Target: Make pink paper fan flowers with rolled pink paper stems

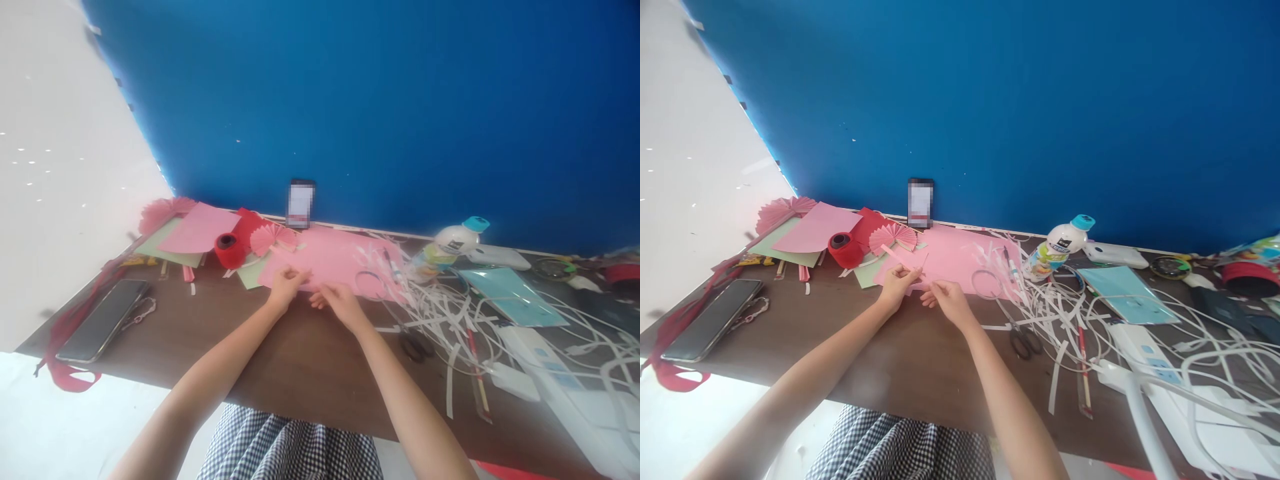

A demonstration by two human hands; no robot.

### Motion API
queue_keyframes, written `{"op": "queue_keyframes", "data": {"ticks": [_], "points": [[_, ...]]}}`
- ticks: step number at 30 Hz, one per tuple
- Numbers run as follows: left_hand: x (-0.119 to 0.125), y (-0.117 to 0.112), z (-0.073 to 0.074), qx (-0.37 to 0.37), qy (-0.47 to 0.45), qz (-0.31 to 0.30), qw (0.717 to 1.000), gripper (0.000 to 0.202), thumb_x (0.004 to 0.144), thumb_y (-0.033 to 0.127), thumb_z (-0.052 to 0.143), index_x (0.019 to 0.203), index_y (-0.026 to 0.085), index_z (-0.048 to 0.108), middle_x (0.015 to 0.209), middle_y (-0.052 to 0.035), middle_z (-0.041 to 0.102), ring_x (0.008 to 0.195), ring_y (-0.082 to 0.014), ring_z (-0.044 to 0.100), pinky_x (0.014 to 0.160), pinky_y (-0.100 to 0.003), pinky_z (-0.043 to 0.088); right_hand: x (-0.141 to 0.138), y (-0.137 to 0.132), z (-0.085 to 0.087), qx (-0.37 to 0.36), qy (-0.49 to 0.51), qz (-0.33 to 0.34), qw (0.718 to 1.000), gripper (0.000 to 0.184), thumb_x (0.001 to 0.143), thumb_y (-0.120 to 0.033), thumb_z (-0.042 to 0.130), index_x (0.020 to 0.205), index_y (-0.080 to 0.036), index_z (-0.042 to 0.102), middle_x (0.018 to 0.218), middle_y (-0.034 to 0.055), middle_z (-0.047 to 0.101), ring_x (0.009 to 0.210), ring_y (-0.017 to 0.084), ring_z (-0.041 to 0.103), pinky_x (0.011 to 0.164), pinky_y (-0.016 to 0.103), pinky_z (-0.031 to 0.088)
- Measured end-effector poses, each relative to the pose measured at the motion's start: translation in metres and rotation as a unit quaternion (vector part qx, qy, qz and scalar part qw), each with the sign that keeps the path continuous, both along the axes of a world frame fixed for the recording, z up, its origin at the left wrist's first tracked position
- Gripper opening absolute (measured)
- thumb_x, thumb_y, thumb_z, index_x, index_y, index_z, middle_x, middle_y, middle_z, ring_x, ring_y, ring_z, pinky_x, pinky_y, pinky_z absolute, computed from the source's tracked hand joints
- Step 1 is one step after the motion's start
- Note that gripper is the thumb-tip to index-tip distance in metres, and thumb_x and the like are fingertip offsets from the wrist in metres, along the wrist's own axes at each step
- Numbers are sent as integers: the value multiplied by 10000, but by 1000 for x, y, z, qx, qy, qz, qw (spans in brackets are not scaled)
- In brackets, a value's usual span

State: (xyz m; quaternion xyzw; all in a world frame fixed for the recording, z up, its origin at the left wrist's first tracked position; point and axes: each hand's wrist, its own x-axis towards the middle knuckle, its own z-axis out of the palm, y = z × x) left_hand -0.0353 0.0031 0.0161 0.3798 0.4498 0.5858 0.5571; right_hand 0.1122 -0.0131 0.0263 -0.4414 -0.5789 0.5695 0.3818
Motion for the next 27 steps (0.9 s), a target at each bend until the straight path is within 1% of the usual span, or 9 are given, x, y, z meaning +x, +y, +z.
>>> {"op": "queue_keyframes", "data": {"ticks": [3, 8, 10, 12, 14, 16, 20, 23, 27], "points": [[1, 0, 0, 0, -19, 2, 1000, 287, 579, 371, 695, 646, 120, 573, 618, -49, 643, 609, -162, 615, 642, -290, 483, -1, 2, -3, 24, -26, -32, 999, 422, 690, -558, 529, 706, -143, 604, 606, 46, 642, 516, 134, 589, 528, 268, 473], [1, 0, -2, -6, -27, 15, 1000, 292, 555, 363, 715, 633, 116, 579, 584, -36, 632, 596, -157, 609, 672, -308, 488, -2, 1, -2, -34, 69, 9, 997, 526, 710, -623, 442, 739, -128, 618, 686, 87, 658, 565, 145, 600, 568, 278, 475], [2, 1, -3, -6, -36, 2, 999, 298, 558, 371, 711, 635, 111, 587, 608, -49, 642, 601, -158, 609, 681, -316, 489, -2, 1, -2, -19, 48, -11, 999, 478, 710, -592, 477, 708, -134, 615, 648, 70, 648, 532, 131, 580, 537, 261, 456], [1, 2, -2, -7, -61, -16, 998, 314, 587, 398, 685, 673, 105, 610, 688, -74, 663, 621, -155, 610, 695, -321, 488, -1, 1, -2, 15, 4, -43, 999, 429, 709, -559, 508, 650, -144, 598, 573, 41, 622, 483, 113, 545, 504, 244, 430], [0, 4, -2, -7, -88, -17, 996, 330, 610, 412, 665, 723, 103, 633, 791, -96, 670, 666, -153, 612, 715, -317, 485, 0, 2, -2, 37, -27, -60, 997, 424, 711, -555, 508, 614, -149, 580, 519, 24, 594, 449, 104, 516, 482, 236, 410], [-2, 7, -1, -4, -101, -8, 995, 329, 604, 403, 673, 740, 104, 650, 849, -104, 667, 719, -159, 611, 733, -307, 480, 1, 3, -3, 34, -23, -65, 997, 442, 717, -567, 487, 618, -146, 577, 524, 29, 592, 448, 104, 513, 474, 236, 403], [-4, 7, -1, 3, -98, -9, 995, 316, 592, 393, 684, 722, 105, 668, 839, -104, 670, 782, -185, 612, 762, -311, 473, 0, 5, -3, 13, 30, -63, 997, 458, 732, -579, 447, 735, -144, 593, 649, 55, 626, 481, 113, 526, 468, 242, 404], [-1, 3, -2, 8, -76, -30, 997, 304, 610, 391, 672, 726, 110, 676, 831, -102, 673, 780, -194, 616, 765, -326, 475, -1, 4, 1, 49, -14, -76, 996, 363, 709, -512, 536, 779, -160, 587, 666, 38, 620, 473, 106, 505, 462, 239, 402], [5, -3, -2, 20, -26, -78, 996, 300, 625, 393, 658, 704, 105, 679, 806, -107, 677, 790, -217, 619, 773, -346, 471, -2, 0, 4, 91, -89, -77, 989, 330, 716, -504, 527, 681, -177, 557, 575, 12, 575, 451, 110, 489, 453, 245, 400]]}}
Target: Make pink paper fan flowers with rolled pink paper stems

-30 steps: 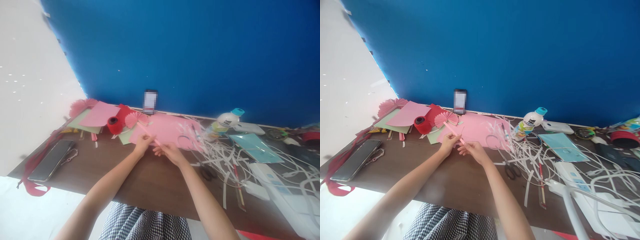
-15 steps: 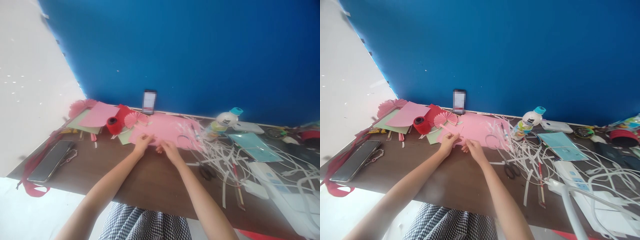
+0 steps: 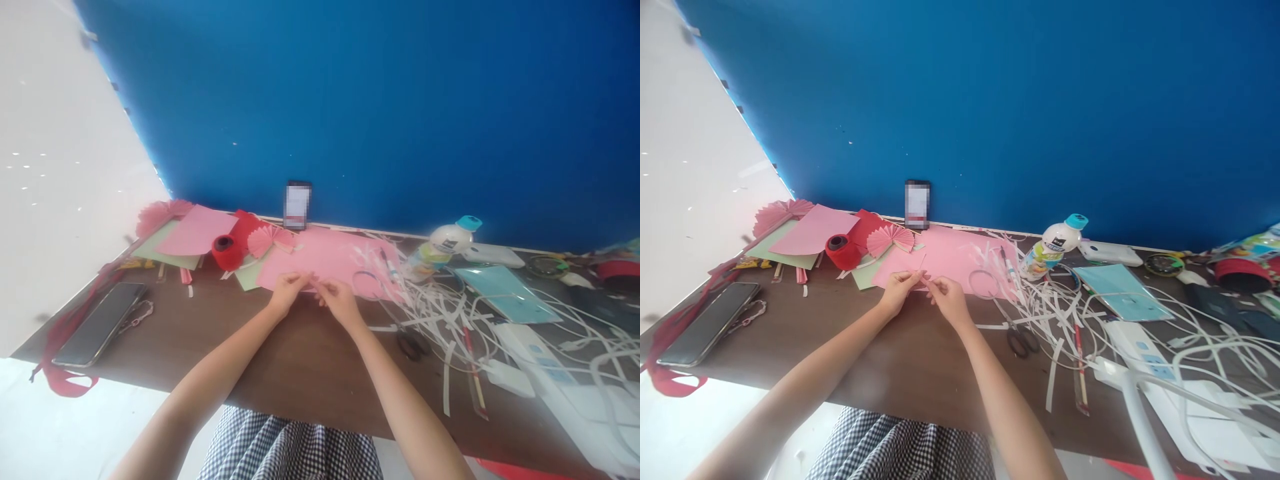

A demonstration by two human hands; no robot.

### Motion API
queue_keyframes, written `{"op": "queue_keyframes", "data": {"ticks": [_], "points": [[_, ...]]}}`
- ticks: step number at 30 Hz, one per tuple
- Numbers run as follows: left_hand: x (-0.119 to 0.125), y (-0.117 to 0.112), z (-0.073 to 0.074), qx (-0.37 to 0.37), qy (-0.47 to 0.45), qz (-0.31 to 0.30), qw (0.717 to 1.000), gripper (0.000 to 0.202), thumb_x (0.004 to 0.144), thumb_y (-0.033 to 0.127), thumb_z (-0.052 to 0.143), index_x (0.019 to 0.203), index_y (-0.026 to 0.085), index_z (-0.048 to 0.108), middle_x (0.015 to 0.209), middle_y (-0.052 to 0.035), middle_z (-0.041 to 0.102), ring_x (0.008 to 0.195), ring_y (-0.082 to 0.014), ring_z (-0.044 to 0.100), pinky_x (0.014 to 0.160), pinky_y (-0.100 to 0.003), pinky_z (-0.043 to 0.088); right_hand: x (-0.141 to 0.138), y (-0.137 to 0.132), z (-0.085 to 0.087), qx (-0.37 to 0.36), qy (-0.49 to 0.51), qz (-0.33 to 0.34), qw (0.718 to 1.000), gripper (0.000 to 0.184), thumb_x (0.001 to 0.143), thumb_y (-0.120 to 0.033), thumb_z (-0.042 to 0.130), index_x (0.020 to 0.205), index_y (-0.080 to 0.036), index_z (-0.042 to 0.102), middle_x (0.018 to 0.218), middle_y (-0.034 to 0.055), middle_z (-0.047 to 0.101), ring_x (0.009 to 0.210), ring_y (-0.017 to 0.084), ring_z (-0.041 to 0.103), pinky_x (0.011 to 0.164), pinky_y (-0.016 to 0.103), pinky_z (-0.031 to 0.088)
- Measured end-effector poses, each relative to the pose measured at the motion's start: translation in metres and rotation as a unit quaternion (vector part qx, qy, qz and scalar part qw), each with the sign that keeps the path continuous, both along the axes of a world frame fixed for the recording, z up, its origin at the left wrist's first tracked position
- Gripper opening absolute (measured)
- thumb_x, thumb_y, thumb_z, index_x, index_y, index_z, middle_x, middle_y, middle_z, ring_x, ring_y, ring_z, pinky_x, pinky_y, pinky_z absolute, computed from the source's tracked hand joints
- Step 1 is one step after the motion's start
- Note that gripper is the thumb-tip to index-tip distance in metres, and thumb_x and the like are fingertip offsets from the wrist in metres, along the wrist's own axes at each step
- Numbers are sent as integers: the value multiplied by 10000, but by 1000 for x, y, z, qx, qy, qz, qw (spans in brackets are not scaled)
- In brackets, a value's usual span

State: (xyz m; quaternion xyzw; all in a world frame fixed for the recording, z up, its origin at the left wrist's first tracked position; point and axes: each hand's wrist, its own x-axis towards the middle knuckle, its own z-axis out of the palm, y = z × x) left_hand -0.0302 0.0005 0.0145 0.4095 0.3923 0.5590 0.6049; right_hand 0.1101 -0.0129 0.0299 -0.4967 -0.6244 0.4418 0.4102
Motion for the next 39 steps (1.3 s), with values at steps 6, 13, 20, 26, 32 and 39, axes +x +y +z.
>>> {"op": "queue_keyframes", "data": {"ticks": [6, 13, 20, 26, 32, 39], "points": [[-4, 5, 0, -35, -89, 22, 995, 365, 635, 419, 651, 812, 100, 655, 825, -124, 676, 839, -230, 621, 780, -346, 462, -1, -3, -2, 49, -75, 15, 996, 335, 775, -478, 439, 596, -198, 477, 516, -18, 528, 429, 96, 462, 484, 242, 400], [-9, 9, 3, -62, -118, 12, 991, 376, 669, 432, 623, 843, 100, 636, 864, -140, 669, 858, -243, 620, 812, -370, 453, 2, -1, -1, -6, -30, 30, 999, 350, 765, -511, 435, 608, -200, 470, 485, -23, 500, 430, 117, 490, 463, 246, 403], [-16, 17, -2, -69, -137, 28, 988, 366, 723, 426, 571, 884, 101, 622, 957, -159, 644, 918, -245, 602, 868, -382, 431, 4, 0, -3, 37, -67, 32, 997, 316, 787, -459, 418, 612, -203, 477, 479, -32, 491, 461, 122, 493, 519, 251, 396], [-17, 18, -2, -66, -149, 20, 986, 363, 734, 429, 554, 969, 157, 603, 1071, -124, 607, 951, -242, 587, 873, -380, 420, 8, 0, 0, 93, -130, -2, 987, 286, 800, -349, 406, 556, -209, 458, 460, -37, 449, 460, 123, 449, 518, 250, 356], [-19, 19, -1, -63, -160, 18, 985, 348, 756, 437, 519, 973, 178, 603, 1099, -99, 597, 968, -233, 578, 870, -366, 420, 12, 3, -6, 105, -133, 13, 985, 230, 799, -331, 420, 667, -201, 557, 558, -14, 549, 534, 135, 517, 580, 254, 391], [-23, 22, -2, -55, -166, 29, 984, 303, 758, 368, 545, 991, 180, 591, 1131, -98, 576, 1017, -230, 552, 914, -378, 386, 19, 8, -14, 158, -194, 1, 968, 225, 814, -293, 416, 747, -197, 608, 540, -8, 575, 521, 138, 544, 588, 256, 419]]}}
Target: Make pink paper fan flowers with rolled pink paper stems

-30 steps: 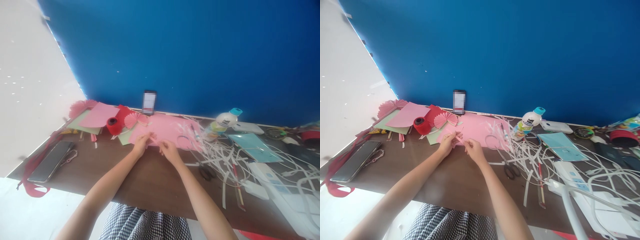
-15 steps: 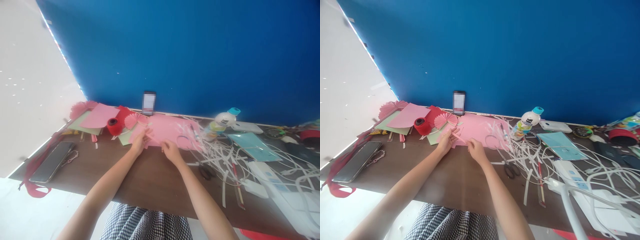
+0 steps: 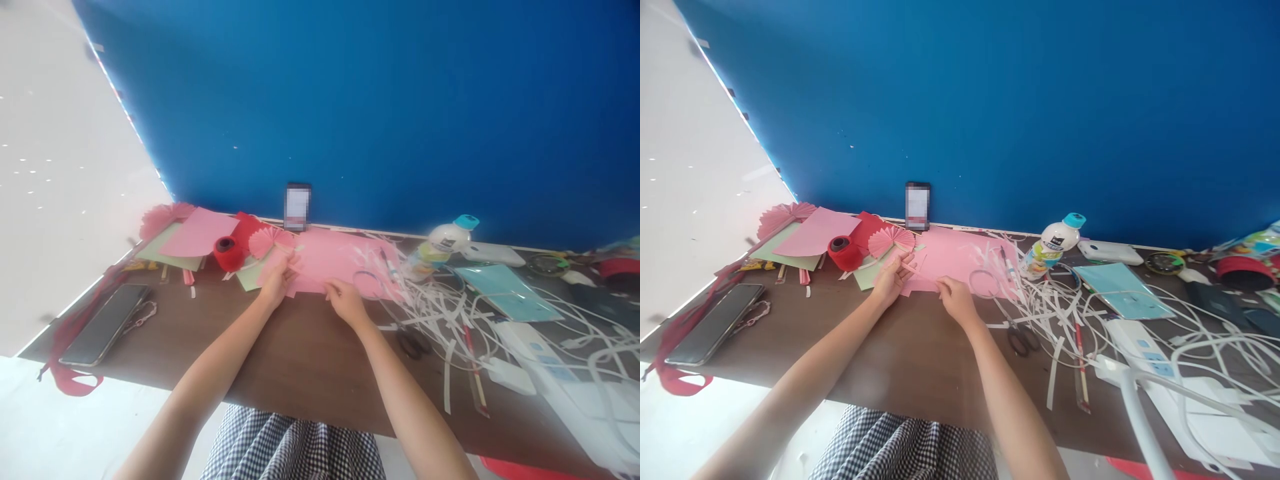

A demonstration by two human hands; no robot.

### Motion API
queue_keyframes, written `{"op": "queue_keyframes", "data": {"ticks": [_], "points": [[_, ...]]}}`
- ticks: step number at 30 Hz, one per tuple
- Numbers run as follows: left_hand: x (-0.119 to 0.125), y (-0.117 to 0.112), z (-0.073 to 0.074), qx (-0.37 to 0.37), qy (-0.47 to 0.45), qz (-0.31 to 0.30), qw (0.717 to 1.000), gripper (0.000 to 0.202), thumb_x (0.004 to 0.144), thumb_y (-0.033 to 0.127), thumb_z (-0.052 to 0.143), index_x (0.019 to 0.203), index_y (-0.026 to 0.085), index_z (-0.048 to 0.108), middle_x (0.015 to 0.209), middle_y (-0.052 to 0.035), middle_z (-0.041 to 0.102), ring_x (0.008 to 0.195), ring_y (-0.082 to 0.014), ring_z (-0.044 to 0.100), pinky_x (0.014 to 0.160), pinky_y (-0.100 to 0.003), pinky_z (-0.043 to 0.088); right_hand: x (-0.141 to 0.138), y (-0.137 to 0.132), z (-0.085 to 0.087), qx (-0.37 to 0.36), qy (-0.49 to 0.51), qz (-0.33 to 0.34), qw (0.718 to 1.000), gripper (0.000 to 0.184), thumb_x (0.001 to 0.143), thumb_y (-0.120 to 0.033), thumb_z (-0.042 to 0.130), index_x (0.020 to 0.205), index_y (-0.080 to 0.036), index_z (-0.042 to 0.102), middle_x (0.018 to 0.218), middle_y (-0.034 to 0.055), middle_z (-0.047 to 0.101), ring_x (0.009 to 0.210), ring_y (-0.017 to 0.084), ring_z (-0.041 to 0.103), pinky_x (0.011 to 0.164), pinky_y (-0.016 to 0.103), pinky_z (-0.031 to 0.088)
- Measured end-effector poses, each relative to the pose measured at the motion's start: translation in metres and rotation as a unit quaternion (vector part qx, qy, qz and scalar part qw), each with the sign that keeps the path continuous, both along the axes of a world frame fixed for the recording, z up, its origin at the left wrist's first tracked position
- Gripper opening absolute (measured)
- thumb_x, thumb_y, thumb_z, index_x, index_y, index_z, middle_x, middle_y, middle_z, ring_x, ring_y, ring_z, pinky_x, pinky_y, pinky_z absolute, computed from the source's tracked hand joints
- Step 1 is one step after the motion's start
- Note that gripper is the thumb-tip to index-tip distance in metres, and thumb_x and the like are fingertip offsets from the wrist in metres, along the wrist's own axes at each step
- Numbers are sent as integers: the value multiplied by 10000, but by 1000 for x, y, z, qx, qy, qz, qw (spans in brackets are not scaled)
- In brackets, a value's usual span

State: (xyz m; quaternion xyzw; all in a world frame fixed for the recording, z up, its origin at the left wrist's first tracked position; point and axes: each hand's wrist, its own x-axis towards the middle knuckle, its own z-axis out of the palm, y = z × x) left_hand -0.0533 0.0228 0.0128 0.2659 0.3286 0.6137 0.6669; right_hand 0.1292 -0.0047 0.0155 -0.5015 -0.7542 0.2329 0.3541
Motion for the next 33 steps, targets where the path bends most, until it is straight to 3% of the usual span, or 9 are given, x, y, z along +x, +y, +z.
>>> {"op": "queue_keyframes", "data": {"ticks": [8, 11, 15, 19, 23, 29, 33], "points": [[7, -6, 0, -47, -26, -24, 998, 225, 788, 237, 522, 956, 88, 533, 1028, -177, 603, 931, -233, 597, 907, -395, 403, 6, 5, -10, 187, -61, -24, 980, 258, 846, -269, 388, 900, -216, 635, 867, 59, 652, 803, 187, 590, 732, 319, 453], [8, -5, -2, -25, -40, -13, 999, 161, 800, 191, 501, 936, 104, 501, 1003, -165, 616, 923, -220, 603, 911, -394, 399, 4, 6, -11, 159, -15, -32, 987, 230, 827, -289, 438, 905, -218, 642, 861, 55, 650, 791, 177, 589, 689, 302, 478], [6, -2, -7, 5, -28, -18, 999, 101, 817, 204, 480, 879, 126, 497, 1055, -158, 599, 993, -216, 571, 936, -401, 369, 0, 6, -10, 61, 59, -54, 995, 239, 757, -351, 532, 879, -186, 654, 835, 66, 661, 723, 178, 601, 624, 296, 490], [5, 1, -10, 23, -9, -19, 1000, 136, 809, 250, 500, 874, 132, 514, 1022, -141, 620, 999, -218, 567, 937, -409, 364, 1, 7, -3, -56, 121, -40, 990, 260, 711, -390, 569, 726, -149, 664, 655, 56, 664, 601, 177, 606, 584, 297, 486], [2, 2, -7, 22, -2, -23, 1000, 225, 789, 255, 530, 986, 147, 540, 1105, -129, 584, 1012, -224, 558, 946, -405, 356, 2, 5, 5, -109, 144, -35, 983, 267, 685, -387, 591, 743, -137, 667, 610, 46, 658, 533, 159, 593, 565, 288, 482], [-3, 4, -3, 11, -9, -2, 1000, 249, 812, 276, 487, 1004, 137, 565, 1100, -142, 585, 1010, -227, 559, 926, -389, 375, 2, 5, 5, -92, 136, -47, 985, 272, 715, -376, 553, 770, -138, 673, 613, 52, 664, 531, 164, 601, 576, 301, 491], [-9, 10, -6, -6, -14, 122, 992, 230, 832, 290, 437, 934, 123, 558, 974, -137, 628, 903, -187, 606, 872, -363, 421, 6, 7, -1, 11, 107, -125, 986, 245, 732, -341, 524, 797, -159, 675, 811, 84, 685, 693, 205, 631, 676, 336, 493]]}}
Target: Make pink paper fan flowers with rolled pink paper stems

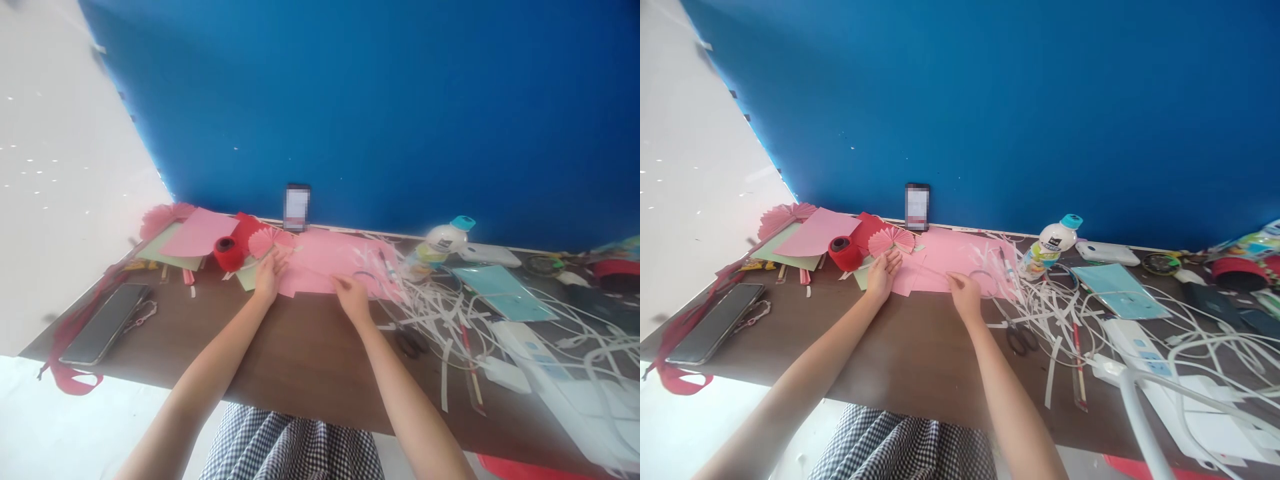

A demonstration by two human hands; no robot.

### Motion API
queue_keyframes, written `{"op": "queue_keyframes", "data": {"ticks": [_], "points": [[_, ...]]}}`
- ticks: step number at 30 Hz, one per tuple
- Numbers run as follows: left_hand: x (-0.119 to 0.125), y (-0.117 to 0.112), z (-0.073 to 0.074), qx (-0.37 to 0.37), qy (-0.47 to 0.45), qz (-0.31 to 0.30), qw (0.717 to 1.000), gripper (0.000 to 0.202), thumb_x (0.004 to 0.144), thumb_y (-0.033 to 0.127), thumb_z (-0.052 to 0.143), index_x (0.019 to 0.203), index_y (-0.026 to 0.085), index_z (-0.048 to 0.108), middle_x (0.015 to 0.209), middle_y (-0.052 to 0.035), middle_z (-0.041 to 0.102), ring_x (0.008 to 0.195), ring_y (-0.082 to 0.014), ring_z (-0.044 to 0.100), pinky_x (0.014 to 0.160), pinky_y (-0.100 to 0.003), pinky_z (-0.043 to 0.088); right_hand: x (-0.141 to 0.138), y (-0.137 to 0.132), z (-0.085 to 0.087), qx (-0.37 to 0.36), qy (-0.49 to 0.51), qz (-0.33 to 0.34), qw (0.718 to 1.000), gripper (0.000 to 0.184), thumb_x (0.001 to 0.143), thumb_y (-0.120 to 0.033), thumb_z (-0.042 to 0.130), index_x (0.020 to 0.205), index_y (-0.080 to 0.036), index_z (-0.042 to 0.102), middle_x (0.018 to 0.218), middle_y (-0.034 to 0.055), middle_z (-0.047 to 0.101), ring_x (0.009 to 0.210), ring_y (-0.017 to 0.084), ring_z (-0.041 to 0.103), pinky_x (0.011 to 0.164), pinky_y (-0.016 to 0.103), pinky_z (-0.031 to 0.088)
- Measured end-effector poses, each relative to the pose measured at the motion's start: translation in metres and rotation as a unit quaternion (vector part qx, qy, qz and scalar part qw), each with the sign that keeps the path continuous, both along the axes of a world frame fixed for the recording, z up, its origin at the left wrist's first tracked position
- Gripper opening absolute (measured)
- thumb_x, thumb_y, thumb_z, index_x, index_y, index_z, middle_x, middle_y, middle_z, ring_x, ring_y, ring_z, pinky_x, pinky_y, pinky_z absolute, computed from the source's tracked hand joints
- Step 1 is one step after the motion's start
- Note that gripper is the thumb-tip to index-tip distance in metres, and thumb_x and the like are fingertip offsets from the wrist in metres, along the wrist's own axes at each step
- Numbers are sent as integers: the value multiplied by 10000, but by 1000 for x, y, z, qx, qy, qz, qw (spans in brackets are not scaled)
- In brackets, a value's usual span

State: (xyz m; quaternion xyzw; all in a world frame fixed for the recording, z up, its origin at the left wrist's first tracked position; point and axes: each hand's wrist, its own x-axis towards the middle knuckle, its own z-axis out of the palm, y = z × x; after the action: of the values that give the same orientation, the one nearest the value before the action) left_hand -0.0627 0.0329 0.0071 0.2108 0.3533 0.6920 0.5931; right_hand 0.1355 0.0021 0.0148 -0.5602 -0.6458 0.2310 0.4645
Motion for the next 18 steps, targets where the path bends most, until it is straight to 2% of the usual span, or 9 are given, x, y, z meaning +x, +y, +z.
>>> {"op": "queue_keyframes", "data": {"ticks": [4, 6, 7, 9, 11, 13, 14, 16, 18], "points": [[-11, 5, 0, -9, 54, 115, 992, 187, 822, 246, 410, 896, 131, 536, 801, -84, 625, 724, -143, 623, 796, -349, 464, 3, 3, -9, 40, -40, -25, 998, 247, 753, -305, 490, 849, -161, 667, 884, 89, 675, 831, 223, 617, 764, 359, 471], [-18, 6, 1, 12, 153, 150, 977, 213, 821, 259, 385, 912, 139, 536, 784, -75, 610, 700, -149, 612, 761, -356, 476, 1, 3, -12, 47, -54, -9, 997, 247, 765, -277, 467, 880, -167, 657, 896, 82, 670, 830, 210, 614, 766, 353, 470], [-21, 6, 1, 28, 228, 169, 959, 225, 818, 259, 379, 927, 146, 540, 811, -80, 608, 728, -161, 606, 761, -362, 475, -1, 3, -13, 50, -60, 1, 997, 247, 771, -262, 454, 890, -173, 651, 891, 75, 669, 820, 201, 613, 760, 347, 471], [-27, 6, 1, 69, 408, 191, 890, 235, 797, 224, 396, 959, 164, 556, 906, -91, 602, 859, -196, 576, 812, -379, 448, -4, 2, -14, 63, -70, 15, 995, 242, 778, -238, 437, 886, -184, 646, 874, 64, 662, 797, 184, 608, 746, 335, 474], [-33, 6, -1, 104, 581, 177, 788, 273, 749, 154, 431, 978, 177, 579, 1009, -93, 582, 1031, -232, 492, 911, -400, 374, -7, 1, -12, 78, -78, 16, 994, 228, 777, -234, 440, 859, -186, 647, 848, 61, 648, 774, 174, 597, 723, 322, 477], [-36, 7, -6, 108, 694, 149, 696, 318, 696, 104, 454, 972, 170, 597, 1122, -102, 534, 1158, -263, 375, 978, -415, 292, -9, -1, -11, 88, -89, 16, 992, 215, 773, -235, 449, 829, -183, 649, 816, 60, 629, 754, 169, 584, 685, 306, 479], [-37, 8, -9, 99, 729, 140, 663, 325, 678, 92, 458, 960, 159, 605, 1155, -112, 512, 1186, -278, 337, 993, -425, 262, -9, -1, -10, 89, -95, 18, 991, 214, 770, -229, 448, 821, -182, 650, 802, 58, 621, 746, 167, 578, 663, 297, 478], [-39, 10, -14, 84, 768, 129, 622, 332, 658, 75, 447, 939, 143, 611, 1138, -129, 522, 1170, -296, 348, 996, -446, 230, -9, -2, -10, 86, -110, 27, 990, 218, 762, -201, 440, 816, -184, 650, 786, 51, 612, 724, 163, 568, 628, 282, 473], [-39, 12, -17, 89, 784, 119, 603, 348, 646, 57, 424, 931, 128, 610, 1048, -138, 569, 1094, -294, 416, 977, -454, 237, -8, -2, -12, 81, -122, 35, 989, 226, 749, -169, 433, 808, -192, 650, 788, 45, 609, 716, 160, 563, 620, 277, 467]]}}
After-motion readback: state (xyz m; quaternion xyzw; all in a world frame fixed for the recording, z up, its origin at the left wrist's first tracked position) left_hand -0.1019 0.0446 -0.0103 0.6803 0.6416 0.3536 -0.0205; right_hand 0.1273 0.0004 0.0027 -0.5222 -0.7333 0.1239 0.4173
